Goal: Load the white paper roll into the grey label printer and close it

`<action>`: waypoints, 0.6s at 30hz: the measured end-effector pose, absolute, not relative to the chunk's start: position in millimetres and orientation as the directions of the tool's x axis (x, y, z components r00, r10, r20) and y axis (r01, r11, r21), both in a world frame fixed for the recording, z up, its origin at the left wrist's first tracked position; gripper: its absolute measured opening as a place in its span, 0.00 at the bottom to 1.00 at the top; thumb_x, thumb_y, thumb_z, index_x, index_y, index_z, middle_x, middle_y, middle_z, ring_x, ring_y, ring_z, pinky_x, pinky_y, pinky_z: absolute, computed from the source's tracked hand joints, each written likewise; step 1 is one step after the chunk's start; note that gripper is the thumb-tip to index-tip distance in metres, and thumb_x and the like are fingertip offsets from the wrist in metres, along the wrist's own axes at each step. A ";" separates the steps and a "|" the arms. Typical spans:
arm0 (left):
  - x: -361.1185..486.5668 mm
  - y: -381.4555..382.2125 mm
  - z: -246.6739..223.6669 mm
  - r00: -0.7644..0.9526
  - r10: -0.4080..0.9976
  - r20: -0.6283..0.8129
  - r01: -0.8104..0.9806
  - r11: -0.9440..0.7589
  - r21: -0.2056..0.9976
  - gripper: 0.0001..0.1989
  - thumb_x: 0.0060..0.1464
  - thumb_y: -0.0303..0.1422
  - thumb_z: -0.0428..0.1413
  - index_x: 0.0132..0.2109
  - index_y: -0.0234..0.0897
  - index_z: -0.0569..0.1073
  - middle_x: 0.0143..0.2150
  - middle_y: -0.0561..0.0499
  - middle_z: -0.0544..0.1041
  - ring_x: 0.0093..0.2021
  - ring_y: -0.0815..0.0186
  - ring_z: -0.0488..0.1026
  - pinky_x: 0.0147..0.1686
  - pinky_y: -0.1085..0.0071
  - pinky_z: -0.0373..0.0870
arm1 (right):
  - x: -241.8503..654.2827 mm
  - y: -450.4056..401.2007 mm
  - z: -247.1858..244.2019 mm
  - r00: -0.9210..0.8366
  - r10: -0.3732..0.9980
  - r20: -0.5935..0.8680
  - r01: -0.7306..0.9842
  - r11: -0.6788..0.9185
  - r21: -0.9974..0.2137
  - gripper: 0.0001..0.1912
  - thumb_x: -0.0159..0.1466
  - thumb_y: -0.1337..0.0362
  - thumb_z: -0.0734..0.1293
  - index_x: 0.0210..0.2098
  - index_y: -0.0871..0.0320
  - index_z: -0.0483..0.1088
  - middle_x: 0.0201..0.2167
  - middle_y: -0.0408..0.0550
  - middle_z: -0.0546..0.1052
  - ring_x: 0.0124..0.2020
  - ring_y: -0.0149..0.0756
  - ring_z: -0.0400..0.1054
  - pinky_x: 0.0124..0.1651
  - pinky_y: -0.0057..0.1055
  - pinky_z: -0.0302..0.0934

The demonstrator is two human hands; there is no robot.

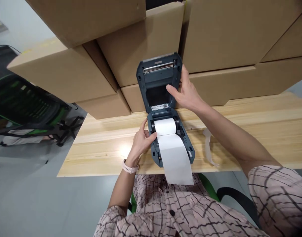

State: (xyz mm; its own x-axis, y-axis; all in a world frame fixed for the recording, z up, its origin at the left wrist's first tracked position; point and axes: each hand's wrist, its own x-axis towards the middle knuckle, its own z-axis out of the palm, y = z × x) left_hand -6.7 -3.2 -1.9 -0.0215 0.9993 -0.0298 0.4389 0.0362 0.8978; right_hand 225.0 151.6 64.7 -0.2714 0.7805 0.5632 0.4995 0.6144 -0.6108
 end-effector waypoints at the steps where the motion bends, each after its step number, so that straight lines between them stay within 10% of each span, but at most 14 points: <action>1: -6.5 -2.6 -0.6 -0.019 0.998 -0.054 0.446 0.056 0.893 0.46 0.59 0.41 0.64 0.79 0.36 0.58 0.24 0.62 0.64 0.26 0.66 0.62 0.31 0.67 0.56 | 227.3 149.9 67.0 -0.281 0.780 0.560 0.515 0.615 -0.597 0.49 0.72 0.44 0.64 0.82 0.48 0.36 0.78 0.55 0.62 0.77 0.58 0.61 0.76 0.64 0.60; 8: -7.4 3.6 -2.3 0.003 0.995 -0.104 0.459 0.091 0.884 0.47 0.56 0.35 0.61 0.79 0.36 0.57 0.23 0.61 0.66 0.26 0.66 0.62 0.30 0.68 0.55 | 236.9 79.2 70.5 -0.357 0.577 0.735 0.542 0.768 -0.340 0.30 0.72 0.51 0.67 0.71 0.46 0.65 0.69 0.55 0.74 0.72 0.61 0.66 0.74 0.64 0.60; 12: -6.8 4.1 -8.2 0.001 0.997 -0.082 0.435 0.073 0.898 0.47 0.55 0.34 0.59 0.80 0.34 0.56 0.23 0.62 0.65 0.25 0.67 0.62 0.30 0.69 0.56 | 227.2 70.9 60.2 -0.754 0.601 0.265 0.452 0.768 -0.454 0.35 0.72 0.50 0.68 0.74 0.53 0.61 0.62 0.59 0.80 0.61 0.58 0.76 0.62 0.55 0.71; 18: -4.6 3.6 -0.7 0.035 0.996 -0.083 0.496 0.055 0.867 0.49 0.51 0.30 0.54 0.80 0.29 0.55 0.23 0.62 0.65 0.25 0.66 0.62 0.30 0.68 0.57 | 201.0 97.2 45.6 -0.815 0.556 -0.164 0.573 0.729 -0.374 0.56 0.66 0.45 0.73 0.83 0.58 0.45 0.71 0.69 0.72 0.63 0.70 0.74 0.63 0.62 0.66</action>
State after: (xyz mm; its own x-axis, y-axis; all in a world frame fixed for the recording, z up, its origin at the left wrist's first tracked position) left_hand -4.6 3.6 -0.7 0.0349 0.9959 -0.0831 0.4959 0.0549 0.8666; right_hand 201.0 97.2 45.6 -0.8146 0.5562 -0.1644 0.5732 0.7289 -0.3743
